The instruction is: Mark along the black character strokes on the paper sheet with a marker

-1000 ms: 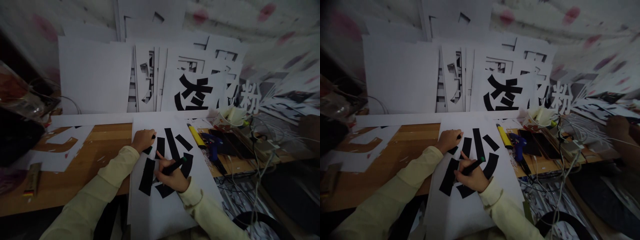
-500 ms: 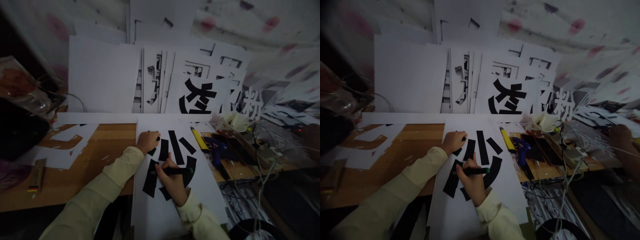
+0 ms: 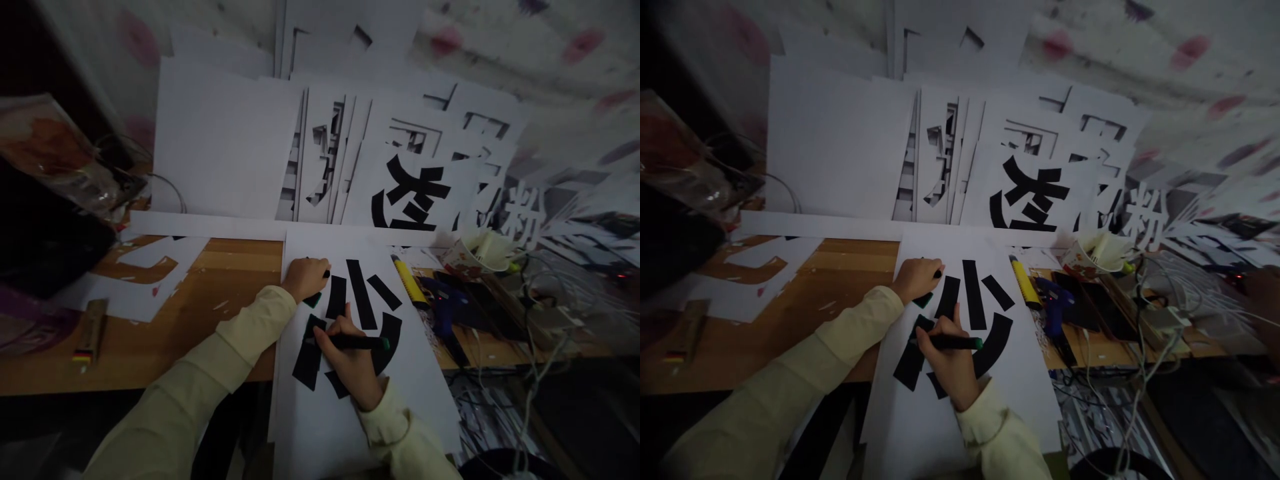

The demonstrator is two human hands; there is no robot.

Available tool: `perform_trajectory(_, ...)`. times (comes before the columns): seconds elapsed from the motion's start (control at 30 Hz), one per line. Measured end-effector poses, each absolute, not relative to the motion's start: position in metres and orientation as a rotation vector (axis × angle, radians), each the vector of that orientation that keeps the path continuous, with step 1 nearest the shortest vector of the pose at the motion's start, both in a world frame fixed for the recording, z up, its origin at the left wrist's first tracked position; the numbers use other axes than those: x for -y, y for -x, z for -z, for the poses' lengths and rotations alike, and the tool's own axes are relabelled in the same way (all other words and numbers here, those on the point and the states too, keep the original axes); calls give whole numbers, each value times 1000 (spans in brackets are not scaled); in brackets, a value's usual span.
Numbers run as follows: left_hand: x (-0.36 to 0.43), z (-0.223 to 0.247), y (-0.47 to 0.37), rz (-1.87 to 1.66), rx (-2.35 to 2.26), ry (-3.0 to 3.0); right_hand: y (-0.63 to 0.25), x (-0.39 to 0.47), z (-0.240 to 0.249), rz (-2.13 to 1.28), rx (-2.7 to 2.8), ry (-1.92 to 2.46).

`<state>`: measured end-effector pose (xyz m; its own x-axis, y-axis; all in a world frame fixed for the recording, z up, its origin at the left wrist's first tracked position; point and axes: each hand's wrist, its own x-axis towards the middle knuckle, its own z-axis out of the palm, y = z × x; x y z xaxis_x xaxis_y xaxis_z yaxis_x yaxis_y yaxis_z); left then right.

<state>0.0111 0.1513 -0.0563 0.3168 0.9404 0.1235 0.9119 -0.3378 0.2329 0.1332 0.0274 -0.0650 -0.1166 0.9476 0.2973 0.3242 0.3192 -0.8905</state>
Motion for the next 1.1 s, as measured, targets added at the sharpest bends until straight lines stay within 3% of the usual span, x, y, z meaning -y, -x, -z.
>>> perform_trajectory(1.1,-152,55,-10,-340,-1719,-2448,-136,-26,66,-867,1774,1124)
